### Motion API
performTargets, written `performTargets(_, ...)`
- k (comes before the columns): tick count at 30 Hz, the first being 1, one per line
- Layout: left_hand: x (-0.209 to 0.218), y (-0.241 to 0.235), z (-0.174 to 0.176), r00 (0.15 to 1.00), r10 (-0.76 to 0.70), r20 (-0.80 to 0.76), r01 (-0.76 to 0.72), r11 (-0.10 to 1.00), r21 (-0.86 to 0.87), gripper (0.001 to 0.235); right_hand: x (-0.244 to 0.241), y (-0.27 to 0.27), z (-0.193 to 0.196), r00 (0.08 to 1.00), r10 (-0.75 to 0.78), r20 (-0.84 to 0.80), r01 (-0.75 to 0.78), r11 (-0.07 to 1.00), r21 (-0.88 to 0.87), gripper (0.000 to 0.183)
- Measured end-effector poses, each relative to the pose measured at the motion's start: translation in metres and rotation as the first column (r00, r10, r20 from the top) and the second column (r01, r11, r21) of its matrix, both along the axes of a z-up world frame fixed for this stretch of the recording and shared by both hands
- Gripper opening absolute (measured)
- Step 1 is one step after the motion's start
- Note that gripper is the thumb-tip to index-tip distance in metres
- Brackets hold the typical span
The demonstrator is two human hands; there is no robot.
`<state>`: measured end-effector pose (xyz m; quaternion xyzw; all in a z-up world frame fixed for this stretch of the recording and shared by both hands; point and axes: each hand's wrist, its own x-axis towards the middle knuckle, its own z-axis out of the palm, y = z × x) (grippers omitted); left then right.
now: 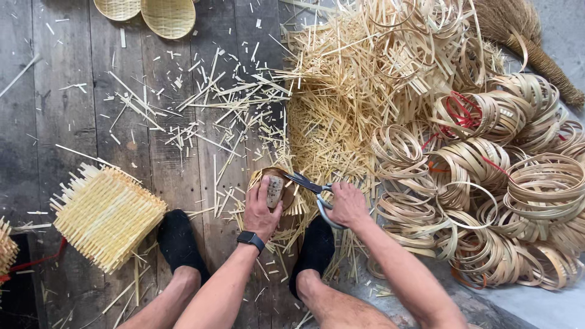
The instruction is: The person weaves small bamboo baskets by placing a circular bamboo frame onto a flat woven mat, then trimming the excess mat material with shears. The person repeats this process, handling bamboo mats, frames, and shears to create multiple finished baskets.
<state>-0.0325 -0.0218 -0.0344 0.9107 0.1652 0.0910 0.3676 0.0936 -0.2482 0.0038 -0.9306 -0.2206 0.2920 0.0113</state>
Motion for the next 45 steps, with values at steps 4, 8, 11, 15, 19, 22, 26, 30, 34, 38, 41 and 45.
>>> performTargets(4,0.003,0.003,0.009,0.991,0.069,-0.116,-0.075,0.996,-0.043,0.09,-0.006,-0.036,-0.009,0.974,-0.201,-0.106,0.209,0.975,0.08,0.068)
performTargets(8,0.012,-0.01,0.018,0.972,0.194,-0.13,-0.197,0.98,-0.009,0.09,-0.034,-0.066,-0.015,0.922,-0.372,-0.109,0.381,0.921,0.082,0.072)
performTargets(11,0.012,-0.015,0.017,0.966,0.21,-0.153,-0.212,0.977,0.004,0.088,-0.046,-0.062,-0.007,0.962,-0.258,-0.085,0.262,0.964,0.039,0.066)
performTargets(15,0.008,-0.01,0.008,0.989,0.138,-0.054,-0.136,0.99,0.041,0.089,-0.036,-0.02,-0.008,0.993,-0.111,-0.038,0.111,0.994,0.008,0.06)
performTargets(19,0.007,-0.007,0.01,0.985,0.118,-0.129,-0.12,0.993,-0.007,0.09,-0.035,-0.004,-0.024,0.99,-0.108,0.089,0.096,0.988,0.125,0.046)
performTargets(22,0.008,-0.005,0.017,0.983,0.11,-0.147,-0.116,0.993,-0.031,0.087,-0.033,-0.019,-0.035,0.987,-0.083,0.134,0.067,0.99,0.123,0.033)
performTargets(26,0.003,-0.002,0.016,0.965,0.078,-0.249,-0.096,0.994,-0.059,0.094,-0.023,-0.027,-0.025,0.996,-0.02,0.087,0.013,0.997,0.08,0.03)
performTargets(30,0.011,0.004,0.013,0.949,0.004,-0.317,-0.026,0.998,-0.065,0.097,-0.017,0.006,-0.016,0.999,0.023,0.038,-0.02,0.996,-0.088,0.038)
performTargets(34,0.011,0.013,0.01,0.927,-0.066,-0.369,0.033,0.995,-0.095,0.099,-0.021,-0.013,-0.044,0.997,0.036,0.066,-0.034,0.999,-0.02,0.027)
performTargets(38,0.011,0.021,0.015,0.919,-0.09,-0.383,0.049,0.992,-0.117,0.09,-0.015,-0.028,-0.059,0.997,0.042,0.06,-0.042,0.999,0.009,0.026)
performTargets(41,0.015,0.017,0.021,0.901,-0.102,-0.422,0.043,0.988,-0.147,0.091,-0.015,-0.023,-0.046,0.979,0.071,0.193,-0.091,0.991,0.095,0.033)
performTargets(45,0.015,0.018,0.016,0.892,-0.165,-0.42,0.103,0.981,-0.167,0.087,-0.015,-0.002,-0.049,0.98,0.069,0.189,-0.08,0.996,0.05,0.043)
